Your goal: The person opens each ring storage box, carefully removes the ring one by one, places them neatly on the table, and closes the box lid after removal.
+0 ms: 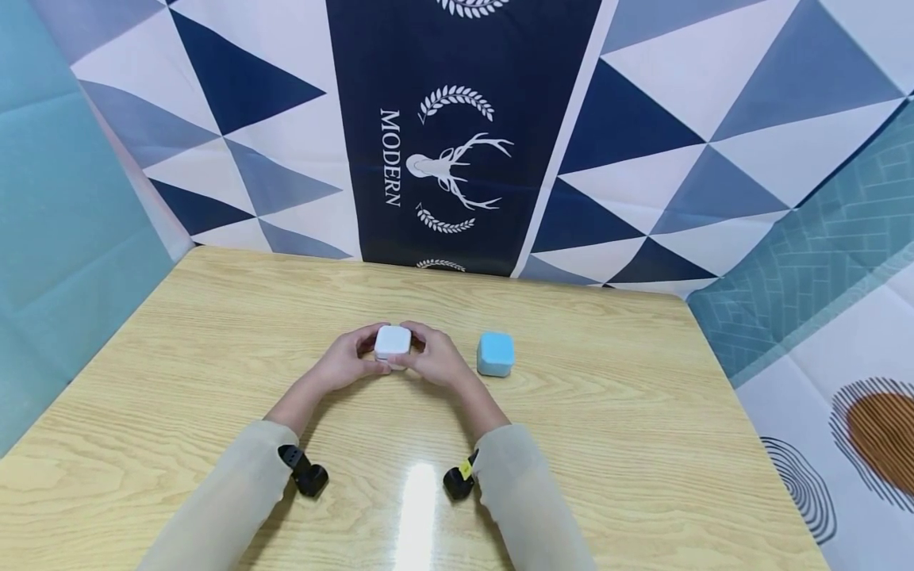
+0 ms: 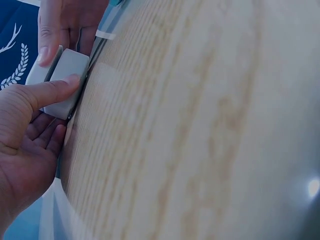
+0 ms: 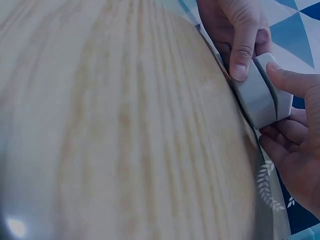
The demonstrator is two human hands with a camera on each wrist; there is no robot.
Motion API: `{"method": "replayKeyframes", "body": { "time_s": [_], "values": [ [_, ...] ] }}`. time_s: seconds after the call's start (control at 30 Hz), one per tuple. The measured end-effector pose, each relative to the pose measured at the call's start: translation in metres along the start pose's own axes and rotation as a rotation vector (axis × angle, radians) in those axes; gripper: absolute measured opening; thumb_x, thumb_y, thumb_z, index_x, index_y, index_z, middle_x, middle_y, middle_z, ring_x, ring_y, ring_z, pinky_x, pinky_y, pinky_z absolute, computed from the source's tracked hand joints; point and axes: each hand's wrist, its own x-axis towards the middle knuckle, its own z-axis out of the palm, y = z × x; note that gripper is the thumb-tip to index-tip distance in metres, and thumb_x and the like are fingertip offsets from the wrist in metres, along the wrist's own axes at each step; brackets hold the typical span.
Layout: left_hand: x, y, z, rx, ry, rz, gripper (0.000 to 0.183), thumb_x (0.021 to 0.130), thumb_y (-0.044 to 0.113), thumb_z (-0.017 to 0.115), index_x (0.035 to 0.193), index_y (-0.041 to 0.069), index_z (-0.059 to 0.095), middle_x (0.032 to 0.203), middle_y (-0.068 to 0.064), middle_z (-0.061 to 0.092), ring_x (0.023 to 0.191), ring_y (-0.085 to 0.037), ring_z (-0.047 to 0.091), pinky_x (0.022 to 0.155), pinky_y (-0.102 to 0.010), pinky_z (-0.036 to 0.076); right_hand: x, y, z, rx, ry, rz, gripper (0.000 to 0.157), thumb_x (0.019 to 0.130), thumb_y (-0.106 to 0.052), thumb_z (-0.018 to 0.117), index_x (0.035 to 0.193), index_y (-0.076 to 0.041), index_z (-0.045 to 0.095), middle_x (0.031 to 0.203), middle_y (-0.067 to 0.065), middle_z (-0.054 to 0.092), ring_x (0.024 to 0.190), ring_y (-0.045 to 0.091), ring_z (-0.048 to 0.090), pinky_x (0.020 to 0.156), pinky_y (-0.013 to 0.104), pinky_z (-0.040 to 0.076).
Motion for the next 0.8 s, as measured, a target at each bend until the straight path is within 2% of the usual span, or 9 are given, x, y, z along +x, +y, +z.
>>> {"method": "replayKeyframes", "body": {
  "time_s": [0.2,0.4,0.63,0.8],
  "values": [
    [0.000,0.000,0.000,0.004,-0.004,0.003,0.072,0.080,0.006,0.073,0.143,0.007,0.037,0.144,-0.012,0.044,0.133,-0.029,0.041,0.110,-0.041,0.035,0.002,0.001,0.000,0.071,-0.011,0.015,0.054,0.082,-0.024,0.073,0.131,-0.010,0.053,0.128,0.008,0.059,0.117,0.021,0.056,0.098,0.038,0.046],
    [-0.001,0.000,0.000,0.004,0.000,-0.001,0.073,0.080,0.006,0.073,0.143,0.006,0.037,0.143,-0.012,0.044,0.133,-0.028,0.041,0.110,-0.040,0.034,0.003,0.002,0.000,0.154,-0.043,-0.002,0.051,0.085,-0.018,0.069,0.131,-0.004,0.052,0.127,0.015,0.058,0.117,0.025,0.056,0.098,0.038,0.047],
    [-0.001,0.000,0.000,-0.005,-0.001,-0.002,0.073,0.080,0.006,0.073,0.143,0.007,0.036,0.142,-0.012,0.046,0.133,-0.028,0.041,0.111,-0.039,0.033,-0.011,-0.024,-0.006,0.131,-0.040,-0.006,0.049,0.087,-0.013,0.065,0.131,0.002,0.050,0.126,0.019,0.058,0.116,0.028,0.056,0.098,0.036,0.047],
    [0.000,0.001,0.000,0.000,0.004,-0.001,0.073,0.079,0.006,0.073,0.143,0.006,0.036,0.141,-0.012,0.047,0.132,-0.027,0.042,0.111,-0.040,0.033,-0.013,-0.027,-0.007,0.135,-0.035,0.000,0.050,0.088,-0.012,0.065,0.132,0.003,0.049,0.128,0.021,0.056,0.119,0.030,0.055,0.101,0.039,0.045]
  ]
}}
